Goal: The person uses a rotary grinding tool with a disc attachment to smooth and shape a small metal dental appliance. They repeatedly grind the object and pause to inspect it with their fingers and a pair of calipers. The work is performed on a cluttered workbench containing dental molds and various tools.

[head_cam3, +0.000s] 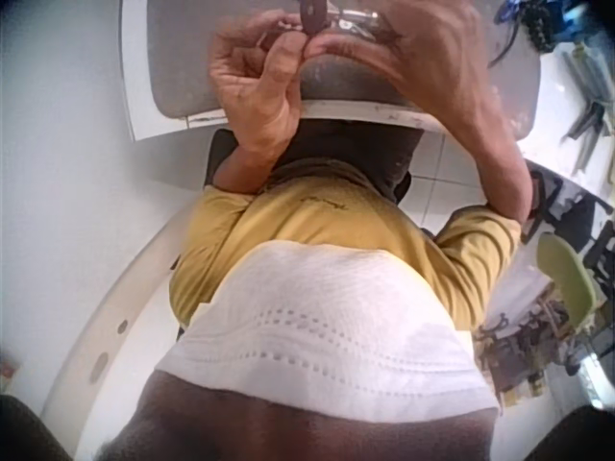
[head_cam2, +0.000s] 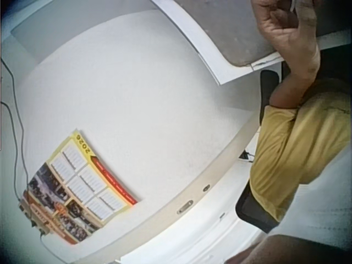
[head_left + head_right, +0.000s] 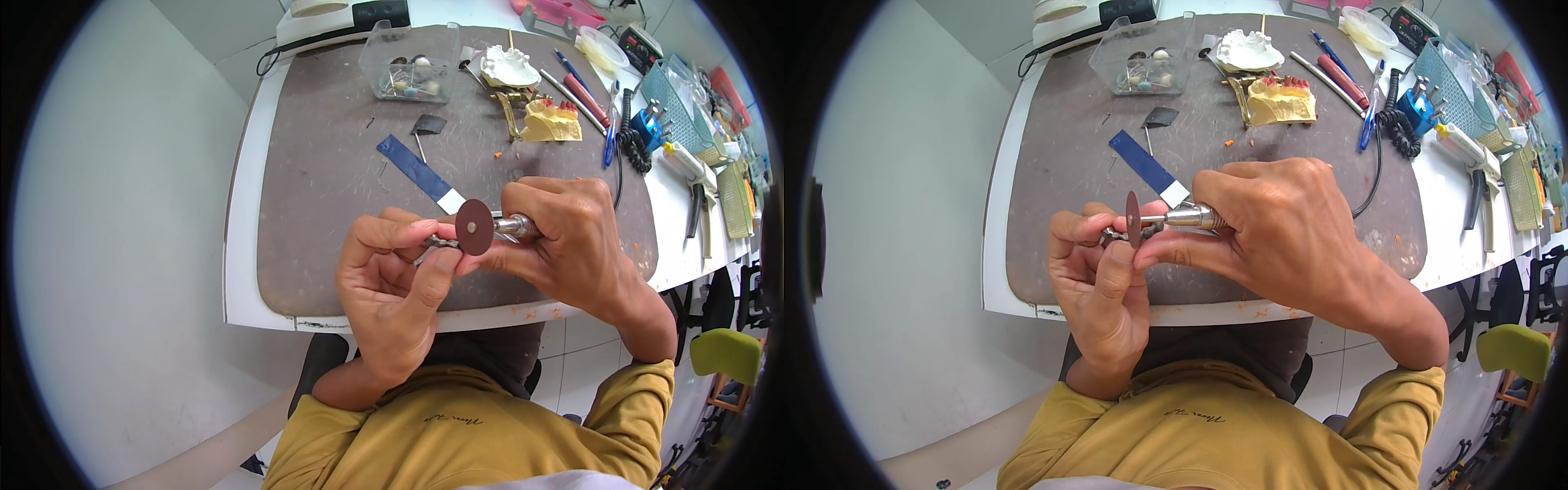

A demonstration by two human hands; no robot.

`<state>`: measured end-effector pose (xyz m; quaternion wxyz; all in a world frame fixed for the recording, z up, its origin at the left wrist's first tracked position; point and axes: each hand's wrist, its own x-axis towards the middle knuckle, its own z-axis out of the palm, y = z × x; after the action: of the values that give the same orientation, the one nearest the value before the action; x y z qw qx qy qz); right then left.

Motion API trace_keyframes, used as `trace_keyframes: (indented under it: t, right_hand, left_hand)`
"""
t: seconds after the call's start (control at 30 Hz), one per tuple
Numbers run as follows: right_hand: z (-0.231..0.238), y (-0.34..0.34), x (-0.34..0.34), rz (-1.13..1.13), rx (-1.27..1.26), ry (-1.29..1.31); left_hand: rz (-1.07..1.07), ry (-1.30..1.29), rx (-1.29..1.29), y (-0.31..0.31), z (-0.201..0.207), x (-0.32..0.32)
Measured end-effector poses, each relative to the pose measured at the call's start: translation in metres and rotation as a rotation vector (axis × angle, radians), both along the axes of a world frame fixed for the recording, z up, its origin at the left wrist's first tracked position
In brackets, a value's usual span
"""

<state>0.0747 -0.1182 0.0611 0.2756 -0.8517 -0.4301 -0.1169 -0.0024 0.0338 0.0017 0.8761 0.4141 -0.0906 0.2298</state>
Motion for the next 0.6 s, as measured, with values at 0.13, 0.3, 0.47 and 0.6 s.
trace_keyframes:
  t: [0.13,0.3,0.47,0.6]
  right_hand:
    - [-0.0004,-0.0011,-0.0005,-0.007,0.003,-0.008]
    - [0.0002,-0.0011,-0.0008,-0.006,-0.016,-0.012]
    - [-0.0011,-0.0008,-0.0011,-0.002,-0.014,-0.031]
    - [-0.0011,-0.0008,-0.0011,-0.003,-0.01,-0.024]
  left_hand:
    - [0.0,-0.003,0.011,-0.0008,0.0017,-0.0003]
    - [0.0,-0.014,0.029,0.0001,0.0003,0.0005]
    - [-0.018,-0.016,0.014,-0.0007,0.0021,0.0006]
    - [0.0,-0.002,0.009,-0.002,0.0031,0.0]
